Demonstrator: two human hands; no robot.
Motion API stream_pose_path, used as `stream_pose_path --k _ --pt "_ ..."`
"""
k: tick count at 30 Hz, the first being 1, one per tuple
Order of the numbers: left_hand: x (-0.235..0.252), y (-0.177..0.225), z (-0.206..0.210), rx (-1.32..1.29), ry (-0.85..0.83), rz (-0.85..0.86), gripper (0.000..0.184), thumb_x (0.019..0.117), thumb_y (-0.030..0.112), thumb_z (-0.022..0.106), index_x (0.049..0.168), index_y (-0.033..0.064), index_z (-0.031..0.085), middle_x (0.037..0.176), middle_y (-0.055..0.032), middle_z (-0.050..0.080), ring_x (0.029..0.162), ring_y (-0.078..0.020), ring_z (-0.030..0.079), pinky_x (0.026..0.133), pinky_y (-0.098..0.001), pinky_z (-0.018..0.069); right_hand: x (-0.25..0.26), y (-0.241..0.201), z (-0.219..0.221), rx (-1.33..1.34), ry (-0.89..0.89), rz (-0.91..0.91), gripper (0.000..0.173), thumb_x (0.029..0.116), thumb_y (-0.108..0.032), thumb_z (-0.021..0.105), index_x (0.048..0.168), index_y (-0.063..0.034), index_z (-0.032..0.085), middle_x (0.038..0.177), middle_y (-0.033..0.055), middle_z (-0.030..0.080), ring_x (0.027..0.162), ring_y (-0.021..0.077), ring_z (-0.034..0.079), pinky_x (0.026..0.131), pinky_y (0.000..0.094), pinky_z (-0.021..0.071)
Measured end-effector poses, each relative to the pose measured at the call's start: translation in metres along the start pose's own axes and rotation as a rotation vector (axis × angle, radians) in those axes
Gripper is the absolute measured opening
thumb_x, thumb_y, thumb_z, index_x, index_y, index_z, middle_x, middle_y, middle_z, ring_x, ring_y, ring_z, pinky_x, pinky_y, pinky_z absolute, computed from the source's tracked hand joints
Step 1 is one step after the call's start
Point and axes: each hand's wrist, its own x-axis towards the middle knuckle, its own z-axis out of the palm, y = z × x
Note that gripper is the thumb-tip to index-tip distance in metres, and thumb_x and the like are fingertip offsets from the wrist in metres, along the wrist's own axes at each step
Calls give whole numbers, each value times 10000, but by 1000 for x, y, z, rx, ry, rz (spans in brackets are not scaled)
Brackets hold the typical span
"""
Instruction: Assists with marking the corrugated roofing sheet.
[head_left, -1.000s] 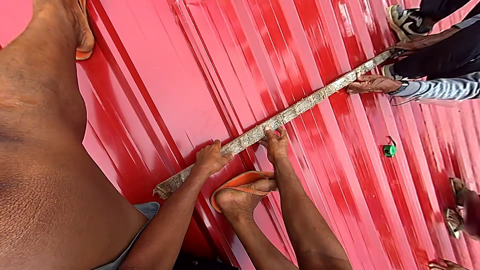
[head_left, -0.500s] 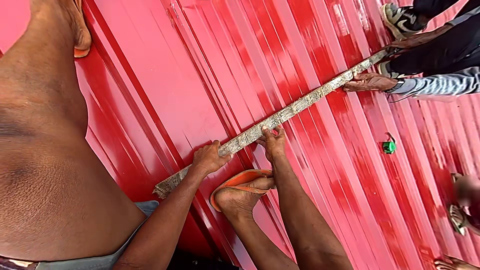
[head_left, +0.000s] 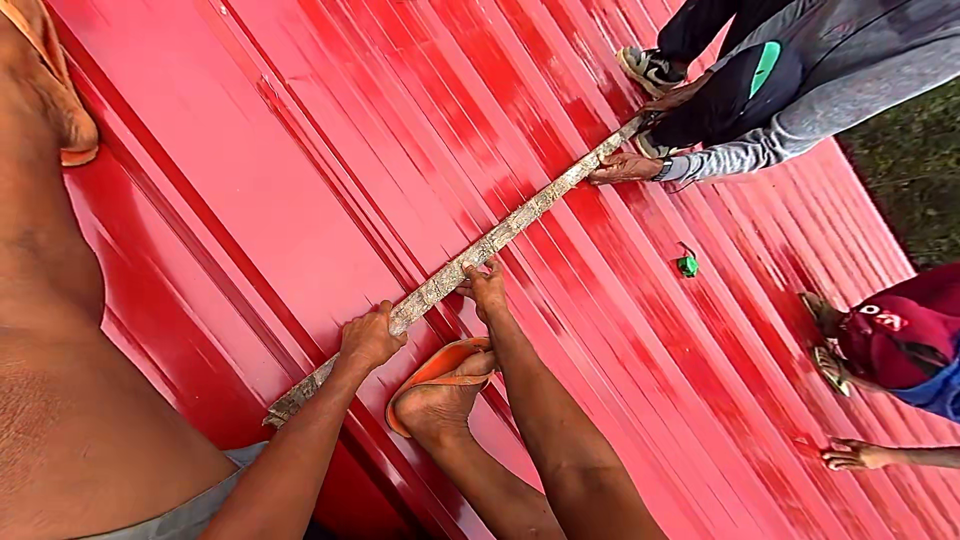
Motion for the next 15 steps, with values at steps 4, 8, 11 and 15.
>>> stream_pose_path --k 4,8,11,15 --pt "-1 1 -1 6 1 0 657 958 510 637 1455 117 465 1229 -204 680 1178 -401 648 972 -603 499 0 0 0 0 13 -9 614 1016 -165 667 1495 -55 298 1002 230 678 697 270 716 657 402 626" --pt "1 -2 3 -13 16 2 659 952 485 642 1492 162 444 1223 -182 693 1169 -389 656 973 -608 496 2 6 -1 -8 3 -13 613 1014 -193 674 1493 -74 311 993 215 681 694 263 716 656 404 626" --pt "1 -1 4 -22 31 1 726 947 479 646 1559 199 375 1234 -174 696 1171 -383 658 984 -600 495 2 5 -2 -17 -5 -27 606 1021 -195 664 1493 -68 305 998 213 683 694 263 715 659 405 624" --pt "1 -2 4 -31 29 9 822 949 463 641 1639 255 248 1272 -181 685 1187 -385 649 994 -604 485 -1 3 -1 -17 -6 -33 574 1028 -177 649 1478 -64 311 1016 211 673 689 254 713 650 393 625"
